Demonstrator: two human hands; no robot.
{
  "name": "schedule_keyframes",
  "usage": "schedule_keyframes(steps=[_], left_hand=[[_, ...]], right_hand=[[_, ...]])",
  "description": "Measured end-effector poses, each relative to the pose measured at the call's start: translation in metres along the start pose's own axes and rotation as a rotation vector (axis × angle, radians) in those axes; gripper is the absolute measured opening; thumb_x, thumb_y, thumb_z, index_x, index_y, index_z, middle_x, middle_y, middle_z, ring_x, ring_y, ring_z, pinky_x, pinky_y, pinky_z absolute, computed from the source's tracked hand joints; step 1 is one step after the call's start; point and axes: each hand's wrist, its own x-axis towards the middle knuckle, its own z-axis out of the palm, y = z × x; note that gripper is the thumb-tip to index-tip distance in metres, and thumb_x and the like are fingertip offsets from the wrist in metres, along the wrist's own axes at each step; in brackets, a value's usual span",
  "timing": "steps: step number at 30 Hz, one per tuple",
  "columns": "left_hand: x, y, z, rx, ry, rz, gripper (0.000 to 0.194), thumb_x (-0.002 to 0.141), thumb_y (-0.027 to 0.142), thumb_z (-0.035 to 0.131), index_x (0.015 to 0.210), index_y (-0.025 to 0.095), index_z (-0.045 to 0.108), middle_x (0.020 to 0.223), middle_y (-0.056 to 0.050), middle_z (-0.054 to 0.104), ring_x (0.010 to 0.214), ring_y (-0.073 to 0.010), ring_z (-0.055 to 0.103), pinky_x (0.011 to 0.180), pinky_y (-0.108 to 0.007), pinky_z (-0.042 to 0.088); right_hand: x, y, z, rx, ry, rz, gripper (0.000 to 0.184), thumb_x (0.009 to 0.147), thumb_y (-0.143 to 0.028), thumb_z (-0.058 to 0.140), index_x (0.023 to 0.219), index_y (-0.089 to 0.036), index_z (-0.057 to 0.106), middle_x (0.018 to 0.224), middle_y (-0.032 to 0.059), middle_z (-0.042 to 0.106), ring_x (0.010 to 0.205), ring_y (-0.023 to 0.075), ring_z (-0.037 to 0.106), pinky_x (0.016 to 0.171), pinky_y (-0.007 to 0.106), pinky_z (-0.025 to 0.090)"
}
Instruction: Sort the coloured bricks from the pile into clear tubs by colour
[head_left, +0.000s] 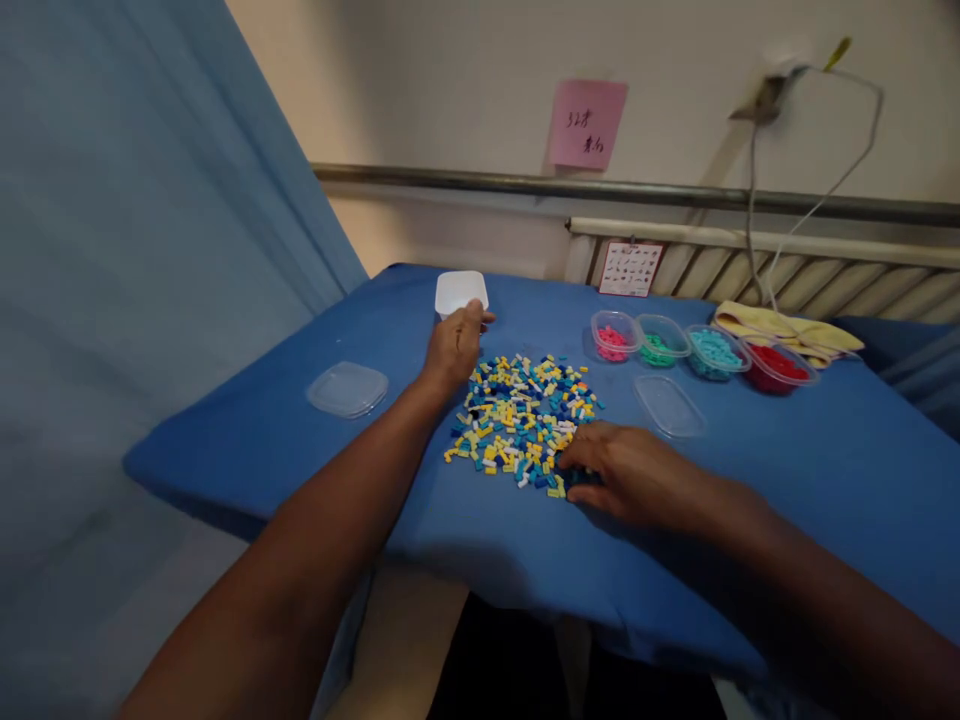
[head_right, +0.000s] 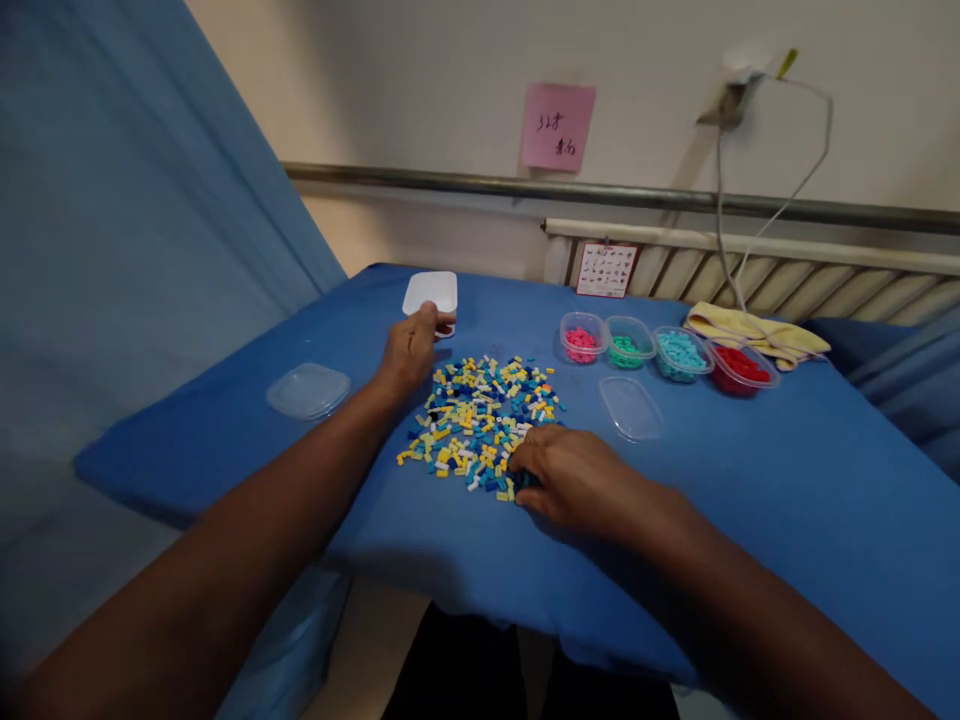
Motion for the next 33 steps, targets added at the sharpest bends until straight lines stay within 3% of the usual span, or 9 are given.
schedule_keyframes(steps=[2, 5, 10, 15, 20, 26, 29, 33], left_hand=[[0.001, -0.013, 0.007, -0.042, 0.043, -0.067, 0.076, 0.105, 0.072, 0.026, 0.110, 0.013, 0.075, 0.110, -0.016, 0.078, 0.098, -0.0225, 0.072, 0.089, -0.037, 0.057], [-0.002, -0.024, 0.013, -0.073, 0.015, -0.088, 0.075, 0.103, 0.074, 0.031, 0.102, 0.014, 0.075, 0.105, -0.014, 0.078, 0.091, -0.0203, 0.071, 0.083, -0.034, 0.057], [0.003, -0.028, 0.017, -0.116, -0.005, -0.087, 0.068, 0.104, 0.070, 0.037, 0.097, 0.015, 0.077, 0.097, -0.011, 0.077, 0.084, -0.0184, 0.070, 0.081, -0.032, 0.056], [0.004, -0.028, 0.019, -0.103, -0.026, -0.083, 0.065, 0.105, 0.068, 0.040, 0.096, 0.015, 0.077, 0.093, -0.009, 0.077, 0.084, -0.0186, 0.070, 0.080, -0.032, 0.056], [0.002, -0.025, 0.019, -0.081, -0.046, -0.090, 0.065, 0.105, 0.068, 0.040, 0.094, 0.015, 0.077, 0.086, -0.008, 0.076, 0.079, -0.0179, 0.069, 0.077, -0.031, 0.055], [0.006, -0.023, 0.017, -0.067, -0.047, -0.119, 0.062, 0.105, 0.064, 0.044, 0.091, 0.015, 0.079, 0.078, -0.007, 0.075, 0.070, -0.0173, 0.067, 0.071, -0.030, 0.052], [0.007, -0.026, 0.015, -0.050, -0.067, -0.114, 0.061, 0.104, 0.063, 0.045, 0.091, 0.015, 0.080, 0.076, -0.007, 0.075, 0.069, -0.0177, 0.067, 0.068, -0.029, 0.051], [0.007, -0.028, 0.015, -0.047, -0.070, -0.119, 0.058, 0.102, 0.063, 0.048, 0.091, 0.015, 0.079, 0.075, -0.007, 0.074, 0.071, -0.0185, 0.069, 0.065, -0.029, 0.050]], right_hand=[[0.000, -0.003, 0.004, 0.012, 0.008, 0.005, 0.020, 0.094, -0.025, 0.073, 0.114, -0.022, 0.075, 0.107, 0.0068, 0.076, 0.098, 0.0232, 0.070, 0.085, 0.034, 0.053], [0.002, -0.007, 0.007, 0.028, 0.020, -0.031, 0.007, 0.098, -0.021, 0.068, 0.102, -0.021, 0.074, 0.098, 0.0057, 0.074, 0.094, 0.0220, 0.067, 0.084, 0.035, 0.052], [0.010, -0.015, 0.007, 0.084, 0.011, -0.093, 0.016, 0.103, -0.015, 0.059, 0.093, -0.020, 0.070, 0.089, 0.0045, 0.071, 0.086, 0.0188, 0.066, 0.081, 0.032, 0.053], [0.007, -0.018, 0.009, 0.062, 0.009, -0.069, 0.016, 0.105, -0.014, 0.056, 0.107, -0.020, 0.070, 0.092, 0.0053, 0.072, 0.085, 0.0193, 0.066, 0.082, 0.034, 0.053], [0.002, -0.017, 0.018, 0.006, 0.085, -0.089, 0.022, 0.106, -0.014, 0.051, 0.116, -0.017, 0.069, 0.094, 0.0079, 0.071, 0.086, 0.0216, 0.066, 0.081, 0.037, 0.053], [0.004, -0.018, 0.023, 0.005, 0.113, -0.146, 0.024, 0.109, -0.016, 0.047, 0.099, -0.018, 0.069, 0.087, 0.0057, 0.069, 0.079, 0.0190, 0.061, 0.074, 0.033, 0.051], [0.005, -0.019, 0.023, 0.018, 0.116, -0.106, 0.026, 0.109, -0.017, 0.047, 0.091, -0.019, 0.065, 0.083, 0.0037, 0.066, 0.074, 0.0169, 0.058, 0.068, 0.031, 0.047], [0.003, -0.022, 0.022, 0.044, 0.101, -0.090, 0.023, 0.109, -0.015, 0.047, 0.097, -0.020, 0.066, 0.087, 0.0036, 0.068, 0.077, 0.0165, 0.059, 0.069, 0.030, 0.047]])
